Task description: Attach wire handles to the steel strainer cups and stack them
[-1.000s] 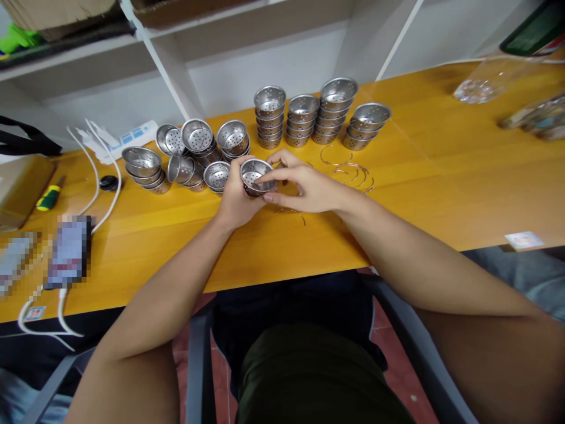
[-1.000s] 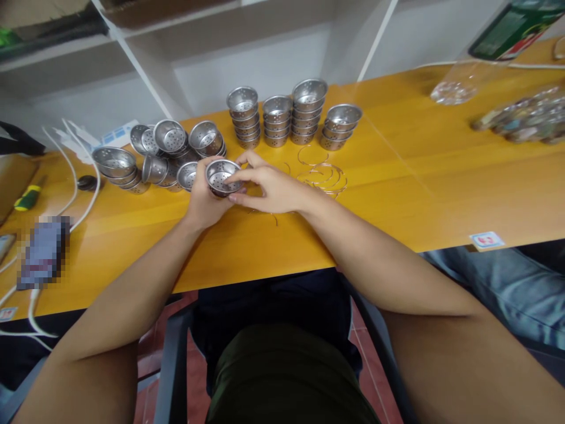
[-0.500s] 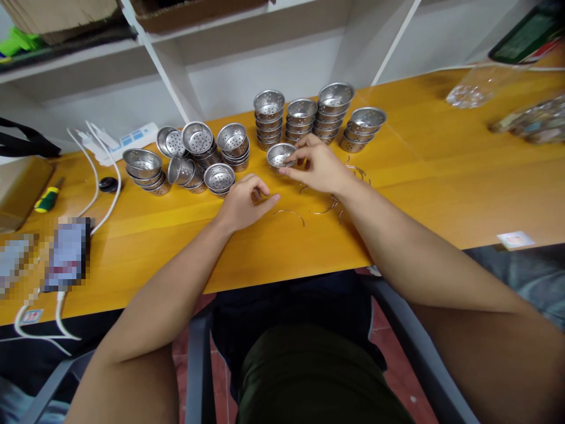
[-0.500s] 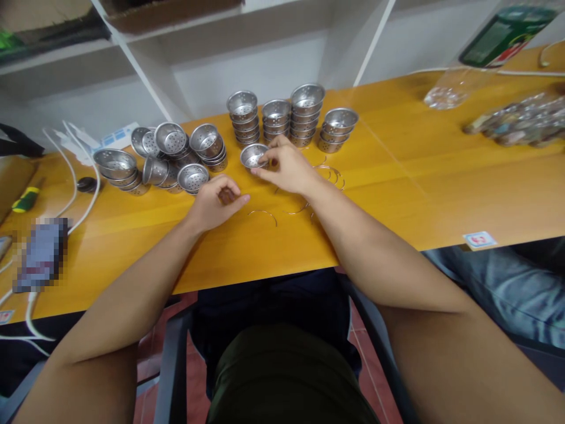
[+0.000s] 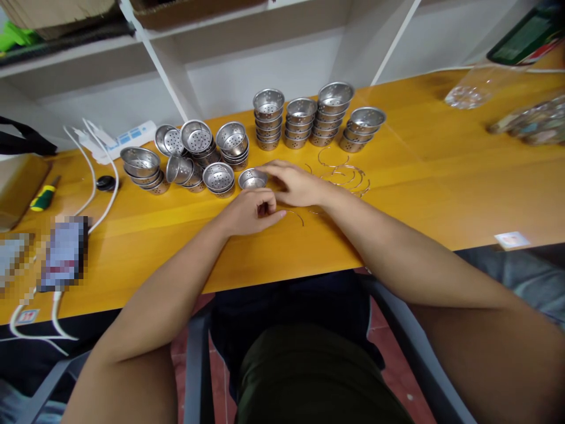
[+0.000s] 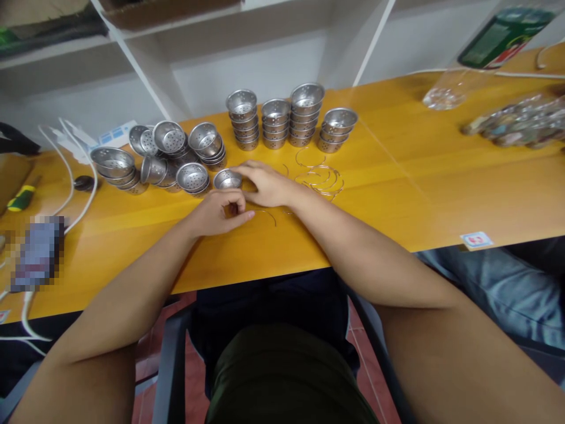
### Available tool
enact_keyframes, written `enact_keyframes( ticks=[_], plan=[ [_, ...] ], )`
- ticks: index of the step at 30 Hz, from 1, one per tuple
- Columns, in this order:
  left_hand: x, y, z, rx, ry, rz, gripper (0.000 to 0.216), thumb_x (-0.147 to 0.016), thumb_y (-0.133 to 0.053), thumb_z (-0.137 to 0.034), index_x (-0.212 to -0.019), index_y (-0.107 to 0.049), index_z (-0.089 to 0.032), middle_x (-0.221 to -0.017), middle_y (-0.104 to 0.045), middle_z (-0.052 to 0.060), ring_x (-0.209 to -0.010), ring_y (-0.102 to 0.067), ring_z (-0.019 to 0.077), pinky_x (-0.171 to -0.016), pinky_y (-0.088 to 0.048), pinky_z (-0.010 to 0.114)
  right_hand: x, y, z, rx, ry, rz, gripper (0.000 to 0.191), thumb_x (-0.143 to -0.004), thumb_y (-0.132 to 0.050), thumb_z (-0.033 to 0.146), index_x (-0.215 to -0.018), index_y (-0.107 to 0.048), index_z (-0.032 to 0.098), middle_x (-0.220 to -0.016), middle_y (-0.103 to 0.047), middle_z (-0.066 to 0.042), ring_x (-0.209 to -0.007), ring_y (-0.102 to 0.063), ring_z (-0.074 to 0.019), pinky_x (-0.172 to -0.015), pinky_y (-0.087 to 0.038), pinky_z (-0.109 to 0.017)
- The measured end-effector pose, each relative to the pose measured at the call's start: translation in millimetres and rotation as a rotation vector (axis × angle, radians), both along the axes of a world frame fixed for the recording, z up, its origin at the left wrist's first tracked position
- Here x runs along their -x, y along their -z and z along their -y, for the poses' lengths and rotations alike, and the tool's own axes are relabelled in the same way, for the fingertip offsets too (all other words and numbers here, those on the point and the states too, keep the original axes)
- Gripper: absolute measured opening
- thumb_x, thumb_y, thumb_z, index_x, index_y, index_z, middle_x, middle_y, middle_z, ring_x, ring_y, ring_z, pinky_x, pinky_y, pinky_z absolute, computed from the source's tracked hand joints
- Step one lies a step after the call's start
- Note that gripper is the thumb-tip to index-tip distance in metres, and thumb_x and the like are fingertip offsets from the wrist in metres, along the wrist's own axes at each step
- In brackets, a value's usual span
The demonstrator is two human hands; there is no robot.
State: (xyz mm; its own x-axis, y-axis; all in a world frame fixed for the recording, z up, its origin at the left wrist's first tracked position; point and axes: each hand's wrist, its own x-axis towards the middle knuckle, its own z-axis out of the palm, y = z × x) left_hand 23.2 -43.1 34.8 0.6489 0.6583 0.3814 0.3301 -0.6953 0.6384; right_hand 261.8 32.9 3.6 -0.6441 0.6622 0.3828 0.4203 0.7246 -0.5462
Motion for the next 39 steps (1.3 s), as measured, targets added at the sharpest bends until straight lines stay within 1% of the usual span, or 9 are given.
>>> enact_keyframes(
  ticks=[4,9,11,15,25,30,33,36,39],
  plan=[
    [1,-0.8,1,0.040,0.013,-0.056,0.037,-0.111,-0.081,-0.045,-0.086,-0.064,-0.025,-0.081,-0.074,-0.001,-0.074,-0.064,0.0165,-0.078,-0.053,0.033,-20,-7.8,-5,0.002,0.151,-0.055,0.054,-0.108,-0.078,0.035,-0.159,-0.083,0.018,-0.154,-0.084,-0.022,-0.120,-0.086,-0.0376,-0.119,-0.071,-0.061],
    [2,2.3,0,0.051,0.005,-0.058,0.024,-0.111,-0.082,-0.044,-0.099,-0.075,-0.024,-0.102,-0.086,0.006,-0.091,-0.077,0.0214,-0.093,-0.065,0.040,-33,-21.1,-6,0.053,0.191,-0.090,0.025,-0.097,-0.076,0.025,-0.118,-0.091,0.022,-0.111,-0.092,-0.012,-0.090,-0.081,-0.0306,-0.097,-0.072,-0.052],
    [2,3.8,0,0.051,0.000,-0.050,0.021,-0.111,-0.082,-0.043,-0.103,-0.077,-0.024,-0.107,-0.088,0.007,-0.096,-0.081,0.0226,-0.097,-0.068,0.041,-31,-22.9,-2,0.092,0.132,-0.076,0.023,-0.095,-0.074,0.024,-0.110,-0.091,0.022,-0.104,-0.092,-0.010,-0.089,-0.080,-0.0294,-0.094,-0.070,-0.049],
    [3,6.4,-1,0.080,-0.003,-0.047,0.019,-0.111,-0.084,-0.042,-0.107,-0.079,-0.024,-0.108,-0.089,0.007,-0.098,-0.084,0.0231,-0.099,-0.072,0.041,-21,-20.6,4,0.085,0.062,-0.059,0.028,-0.094,-0.076,0.024,-0.116,-0.093,0.022,-0.119,-0.093,-0.012,-0.097,-0.081,-0.0306,-0.102,-0.070,-0.050],
    [4,9.2,-2,0.064,-0.018,-0.041,0.017,-0.113,-0.083,-0.039,-0.108,-0.080,-0.023,-0.109,-0.089,0.007,-0.101,-0.087,0.0230,-0.100,-0.072,0.041,-20,-14.6,2,0.064,0.059,-0.035,0.034,-0.098,-0.074,0.023,-0.127,-0.093,0.023,-0.126,-0.092,-0.012,-0.104,-0.083,-0.0291,-0.106,-0.070,-0.046],
    [4,7.5,-2,0.094,0.040,-0.038,0.018,-0.113,-0.083,-0.041,-0.110,-0.080,-0.024,-0.112,-0.090,0.008,-0.102,-0.087,0.0230,-0.100,-0.073,0.041,-21,-11.2,2,0.009,0.115,-0.093,0.033,-0.106,-0.077,0.028,-0.136,-0.089,0.024,-0.142,-0.087,-0.017,-0.116,-0.084,-0.0357,-0.114,-0.071,-0.058],
    [5,5.8,-2,0.084,0.026,-0.039,0.017,-0.114,-0.082,-0.040,-0.111,-0.081,-0.024,-0.114,-0.090,0.009,-0.106,-0.088,0.0240,-0.103,-0.072,0.042,-30,-30.1,-8,-0.136,0.267,-0.186,0.046,-0.111,-0.085,0.042,-0.156,-0.082,0.029,-0.164,-0.077,-0.020,-0.151,-0.074,-0.0475,-0.136,-0.061,-0.073],
    [5,6.1,-2,0.073,0.006,-0.043,0.018,-0.114,-0.082,-0.041,-0.110,-0.081,-0.024,-0.113,-0.091,0.009,-0.106,-0.088,0.0246,-0.103,-0.072,0.042,-36,-72.3,-33,-0.216,0.401,-0.158,0.083,-0.107,-0.097,0.048,-0.181,-0.065,0.030,-0.184,-0.065,-0.019,-0.176,-0.054,-0.0518,-0.155,-0.041,-0.075],
    [6,7.9,-3,0.073,0.019,-0.040,0.019,-0.113,-0.083,-0.042,-0.109,-0.081,-0.023,-0.111,-0.091,0.009,-0.102,-0.088,0.0237,-0.099,-0.072,0.041,-24,-120.8,-67,-0.194,0.460,0.056,0.119,-0.104,-0.102,0.031,-0.198,-0.035,0.000,-0.197,-0.048,-0.031,-0.185,-0.046,-0.0478,-0.162,-0.031,-0.060]
  ],
)
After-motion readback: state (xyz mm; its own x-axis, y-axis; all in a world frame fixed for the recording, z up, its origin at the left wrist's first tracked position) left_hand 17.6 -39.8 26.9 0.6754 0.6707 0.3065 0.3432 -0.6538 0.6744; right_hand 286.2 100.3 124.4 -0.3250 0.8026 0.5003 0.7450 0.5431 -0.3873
